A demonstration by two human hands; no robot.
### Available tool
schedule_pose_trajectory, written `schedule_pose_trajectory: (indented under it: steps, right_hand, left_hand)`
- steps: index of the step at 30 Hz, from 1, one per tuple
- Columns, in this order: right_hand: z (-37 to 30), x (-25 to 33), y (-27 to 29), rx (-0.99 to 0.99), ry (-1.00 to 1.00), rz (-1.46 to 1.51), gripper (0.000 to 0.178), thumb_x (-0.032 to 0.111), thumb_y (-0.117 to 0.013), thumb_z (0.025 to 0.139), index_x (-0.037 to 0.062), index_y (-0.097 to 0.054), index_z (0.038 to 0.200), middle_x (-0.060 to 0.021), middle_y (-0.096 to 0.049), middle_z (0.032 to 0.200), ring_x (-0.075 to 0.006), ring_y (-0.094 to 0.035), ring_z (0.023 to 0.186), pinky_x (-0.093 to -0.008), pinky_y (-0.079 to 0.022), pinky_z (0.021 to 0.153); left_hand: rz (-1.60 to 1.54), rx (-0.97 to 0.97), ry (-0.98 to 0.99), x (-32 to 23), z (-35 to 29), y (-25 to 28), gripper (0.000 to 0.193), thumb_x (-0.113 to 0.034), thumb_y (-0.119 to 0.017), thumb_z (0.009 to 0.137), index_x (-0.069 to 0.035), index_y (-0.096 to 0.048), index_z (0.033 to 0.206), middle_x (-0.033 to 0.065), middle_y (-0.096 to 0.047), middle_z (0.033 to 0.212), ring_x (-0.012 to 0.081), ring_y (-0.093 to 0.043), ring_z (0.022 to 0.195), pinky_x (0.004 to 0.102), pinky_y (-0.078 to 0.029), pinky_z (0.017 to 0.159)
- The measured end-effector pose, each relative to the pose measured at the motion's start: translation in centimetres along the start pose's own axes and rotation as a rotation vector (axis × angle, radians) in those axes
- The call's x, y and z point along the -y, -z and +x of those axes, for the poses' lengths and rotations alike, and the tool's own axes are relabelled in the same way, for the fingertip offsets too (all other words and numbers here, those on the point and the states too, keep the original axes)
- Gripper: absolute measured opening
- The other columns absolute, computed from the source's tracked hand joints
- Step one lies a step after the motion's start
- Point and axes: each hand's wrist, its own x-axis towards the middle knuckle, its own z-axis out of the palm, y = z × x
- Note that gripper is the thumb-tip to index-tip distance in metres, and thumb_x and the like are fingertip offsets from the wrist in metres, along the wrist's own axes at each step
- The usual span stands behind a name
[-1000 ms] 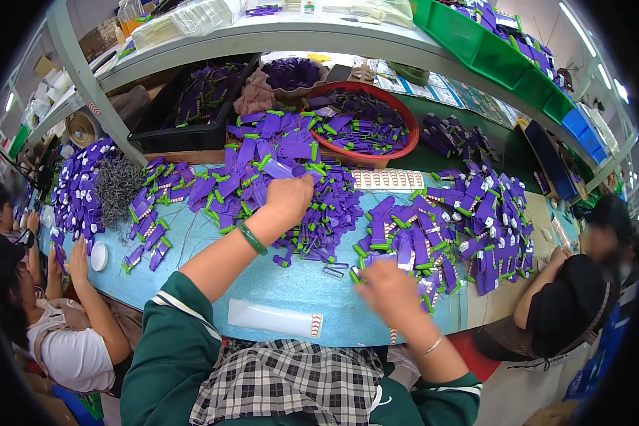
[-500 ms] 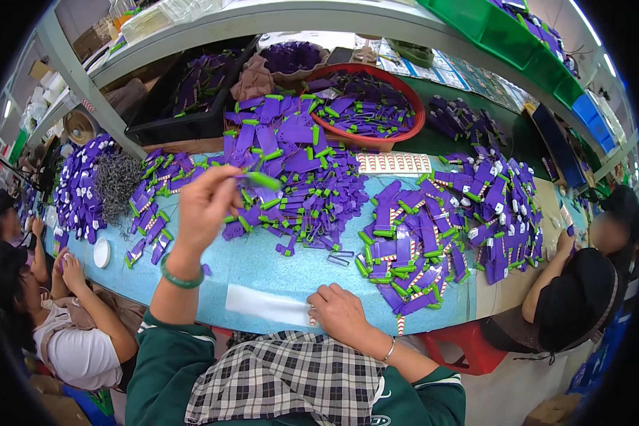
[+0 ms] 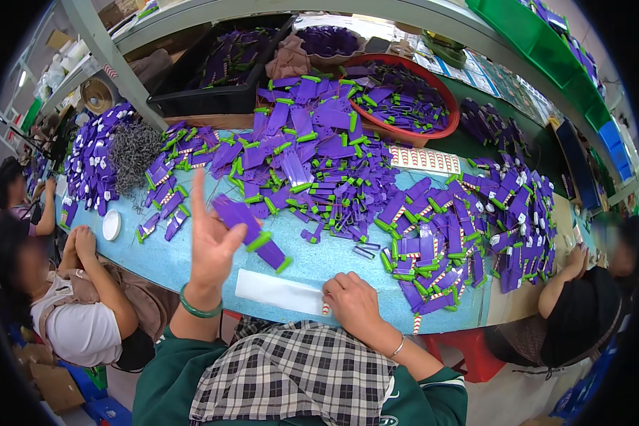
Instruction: The person sits at a table in a workshop and assembles small purple and green plastic components by hand. They repeatedly pick up a purple piece, insert a green piece into it, and place the finished unit on the table. The workspace is filled with piles of these parts.
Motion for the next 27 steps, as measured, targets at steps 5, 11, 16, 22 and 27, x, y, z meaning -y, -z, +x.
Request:
schedule_pose_trajectory:
  steps: [5, 11, 16, 22, 27]
  right_hand:
    - [-0.2, -0.1, -0.3, -0.045, 0.014, -0.017, 0.006, 0.009, -0.067, 0.072, 0.0086, -0.062, 0.076, -0.0036, -0.054, 0.075, -0.0223, -0.054, 0.072, -0.0343, -0.047, 0.061]
    - [-0.1, -0.2, -0.5, -0.058, 0.039, 0.018, 0.009, 0.007, -0.068, 0.071, 0.0079, -0.061, 0.077, -0.004, -0.055, 0.076, -0.0226, -0.054, 0.072, -0.0338, -0.047, 0.061]
    - [0.1, -1.3, 1.5, -0.108, 0.033, 0.388, 0.012, 0.004, -0.07, 0.072, 0.0049, -0.061, 0.08, -0.0052, -0.061, 0.08, -0.021, -0.058, 0.076, -0.0296, -0.047, 0.065]
    - [0.9, -1.7, 4.0, -0.023, -0.253, 0.676, 0.01, 0.005, -0.067, 0.079, 0.0028, -0.061, 0.087, -0.0043, -0.064, 0.079, -0.0148, -0.06, 0.076, -0.0295, -0.046, 0.072]
    - [2.0, 0.0, 5.0, -0.095, -0.147, 0.51, 0.016, 0.005, -0.067, 0.079, 0.0023, -0.061, 0.093, -0.0061, -0.063, 0.092, -0.014, -0.059, 0.083, -0.0285, -0.046, 0.073]
  left_hand:
    - [-0.033, -0.032, -0.284, -2.2, 0.7, 1.3, 0.061, -0.001, -0.055, 0.083, -0.005, -0.029, 0.137, 0.0108, -0.058, 0.095, 0.0182, -0.059, 0.08, 0.0326, -0.049, 0.076]
    - [-0.227, 0.355, 0.55, 5.5, -4.7, -1.3, 0.018, -0.014, -0.046, 0.097, -0.002, -0.049, 0.11, 0.007, -0.056, 0.093, 0.0158, -0.057, 0.084, 0.0311, -0.05, 0.075]
    - [-0.323, 0.363, 0.841, 10.6, -6.3, -1.5, 0.019, -0.013, -0.044, 0.098, -0.002, -0.049, 0.113, 0.0062, -0.057, 0.093, 0.0157, -0.058, 0.085, 0.031, -0.051, 0.075]
    - [-0.198, 0.437, 0.843, 9.8, -5.9, -2.1, 0.019, -0.015, -0.058, 0.092, -0.001, -0.057, 0.104, 0.0045, -0.059, 0.084, 0.0123, -0.059, 0.072, 0.0266, -0.051, 0.065]
    - [-0.017, 0.477, 0.754, 8.5, -5.6, -2.9, 0.013, -0.012, -0.064, 0.088, -0.001, -0.061, 0.095, 0.0041, -0.061, 0.075, 0.0113, -0.058, 0.062, 0.0247, -0.047, 0.055]
